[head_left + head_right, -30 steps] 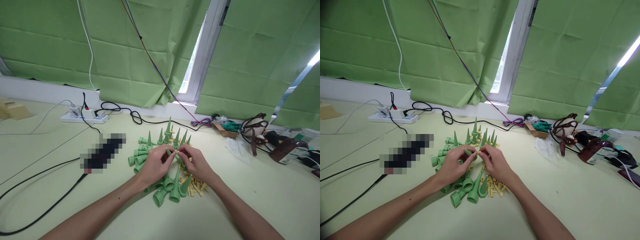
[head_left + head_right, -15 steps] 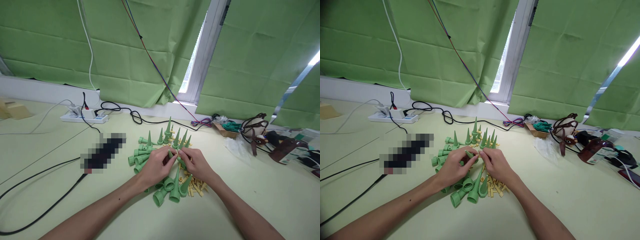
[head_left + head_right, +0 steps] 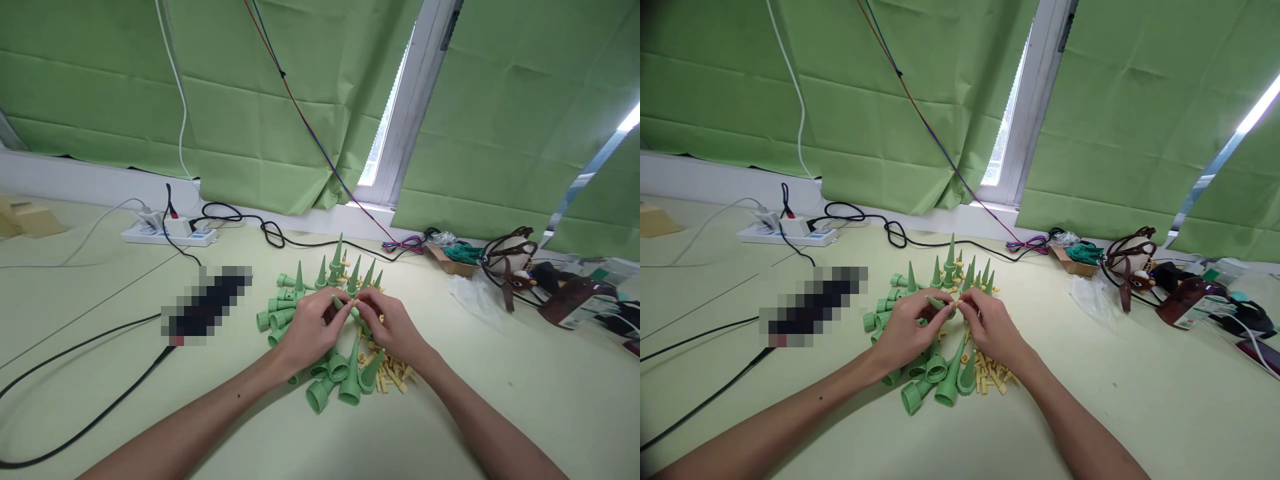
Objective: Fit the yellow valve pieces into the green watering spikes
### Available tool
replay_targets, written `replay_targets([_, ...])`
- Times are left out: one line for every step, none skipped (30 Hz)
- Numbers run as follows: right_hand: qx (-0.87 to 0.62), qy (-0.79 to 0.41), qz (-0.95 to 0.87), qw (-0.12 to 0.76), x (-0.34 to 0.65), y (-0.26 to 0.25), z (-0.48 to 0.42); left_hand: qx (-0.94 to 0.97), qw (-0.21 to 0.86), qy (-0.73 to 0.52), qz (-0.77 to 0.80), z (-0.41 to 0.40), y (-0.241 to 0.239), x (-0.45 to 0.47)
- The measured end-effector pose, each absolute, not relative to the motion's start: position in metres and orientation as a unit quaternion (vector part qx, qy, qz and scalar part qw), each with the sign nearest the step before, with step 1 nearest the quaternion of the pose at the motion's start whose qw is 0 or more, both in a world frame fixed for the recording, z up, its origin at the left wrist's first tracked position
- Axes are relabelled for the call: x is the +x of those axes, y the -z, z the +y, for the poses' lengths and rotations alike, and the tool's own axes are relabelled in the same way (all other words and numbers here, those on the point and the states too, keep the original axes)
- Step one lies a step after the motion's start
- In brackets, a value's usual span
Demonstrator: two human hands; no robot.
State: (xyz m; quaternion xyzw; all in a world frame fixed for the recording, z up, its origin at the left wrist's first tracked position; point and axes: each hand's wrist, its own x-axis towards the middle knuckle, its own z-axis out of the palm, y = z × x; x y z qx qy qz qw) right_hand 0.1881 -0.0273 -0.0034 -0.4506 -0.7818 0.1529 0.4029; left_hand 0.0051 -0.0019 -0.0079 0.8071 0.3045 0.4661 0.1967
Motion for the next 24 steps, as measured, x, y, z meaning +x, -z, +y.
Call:
replay_targets([-0.451, -0.152, -0.782, 0.402, 0.1883, 0.0037, -0.0271, 0.81, 0.199, -0.462, 0.301, -0.0019, 0.0081, 0.0049])
replay_targets([-0.452, -0.149, -0.783, 0.401, 0.1885, 0.004, -0.0268, 0.813, 0.202, -0.458, 0.297, -0.0019, 0.0085, 0.0047])
replay_targets([-0.452, -0.145, -0.783, 0.401, 0.1887, 0.0043, -0.0265, 0.815, 0.205, -0.455, 0.295, -0.0017, 0.009, 0.0046])
replay_targets([-0.453, -0.141, -0.784, 0.4, 0.1888, 0.0045, -0.0262, 0.817, 0.207, -0.452, 0.293, -0.0014, 0.0095, 0.0045])
replay_targets([-0.453, -0.137, -0.785, 0.399, 0.189, 0.0046, -0.0259, 0.817, 0.208, -0.45, 0.293, -0.0011, 0.01, 0.0044])
replay_targets([-0.453, -0.133, -0.786, 0.399, 0.1891, 0.0046, -0.0257, 0.818, 0.208, -0.45, 0.293, -0.0006, 0.0104, 0.0044])
replay_targets([-0.452, -0.131, -0.787, 0.398, 0.1892, 0.0045, -0.0255, 0.818, 0.206, -0.45, 0.294, -0.0002, 0.0109, 0.0044])
replay_targets([-0.453, -0.129, -0.788, 0.397, 0.1894, 0.0044, -0.0254, 0.818, 0.204, -0.449, 0.295, 0.0002, 0.0112, 0.0045])
replay_targets([-0.453, -0.127, -0.789, 0.395, 0.1896, 0.0042, -0.0253, 0.819, 0.202, -0.449, 0.295, 0.0005, 0.0115, 0.0046])
replay_targets([-0.455, -0.125, -0.789, 0.394, 0.1898, 0.004, -0.0252, 0.82, 0.2, -0.449, 0.295, 0.0008, 0.0118, 0.0046])
replay_targets([-0.456, -0.123, -0.79, 0.391, 0.19, 0.0038, -0.0251, 0.821, 0.197, -0.448, 0.295, 0.0009, 0.012, 0.0046])
replay_targets([-0.457, -0.121, -0.79, 0.39, 0.1901, 0.0036, -0.025, 0.822, 0.195, -0.447, 0.294, 0.0009, 0.0122, 0.0046])
replay_targets([-0.458, -0.118, -0.791, 0.389, 0.1901, 0.0035, -0.025, 0.824, 0.192, -0.445, 0.293, 0.0009, 0.0124, 0.0045])
replay_targets([-0.458, -0.116, -0.791, 0.388, 0.1901, 0.0035, -0.0249, 0.826, 0.19, -0.442, 0.293, 0.0007, 0.0125, 0.0043])
replay_targets([-0.458, -0.114, -0.792, 0.387, 0.1901, 0.0036, -0.0249, 0.828, 0.187, -0.44, 0.292, 0.0005, 0.0126, 0.0042])
replay_targets([-0.458, -0.113, -0.792, 0.386, 0.1901, 0.0038, -0.0249, 0.83, 0.185, -0.439, 0.291, 0.0003, 0.0126, 0.004])
replay_targets([-0.458, -0.112, -0.793, 0.386, 0.1901, 0.0042, -0.0249, 0.831, 0.185, -0.438, 0.29, 0.0001, 0.0126, 0.0039])
replay_targets([-0.458, -0.11, -0.794, 0.385, 0.1901, 0.0047, -0.0248, 0.831, 0.185, -0.438, 0.289, -0.0001, 0.0125, 0.0038])
replay_targets([-0.458, -0.108, -0.795, 0.384, 0.1902, 0.0053, -0.0248, 0.832, 0.186, -0.437, 0.287, -0.0003, 0.0124, 0.0037])
replay_targets([-0.458, -0.106, -0.795, 0.383, 0.1903, 0.0058, -0.0248, 0.833, 0.187, -0.436, 0.286, -0.0005, 0.0124, 0.0037])
replay_targets([-0.459, -0.104, -0.795, 0.383, 0.1903, 0.0063, -0.0247, 0.833, 0.187, -0.434, 0.286, -0.0006, 0.0123, 0.0037])
replay_targets([-0.46, -0.103, -0.795, 0.382, 0.1902, 0.0065, -0.0245, 0.834, 0.188, -0.434, 0.286, -0.0007, 0.0124, 0.0037])
replay_targets([-0.462, -0.103, -0.794, 0.382, 0.19, 0.0066, -0.0243, 0.834, 0.188, -0.434, 0.286, -0.0006, 0.0125, 0.0038])
replay_targets([-0.464, -0.104, -0.792, 0.383, 0.1896, 0.0064, -0.0241, 0.833, 0.189, -0.435, 0.286, -0.0005, 0.0125, 0.0039])
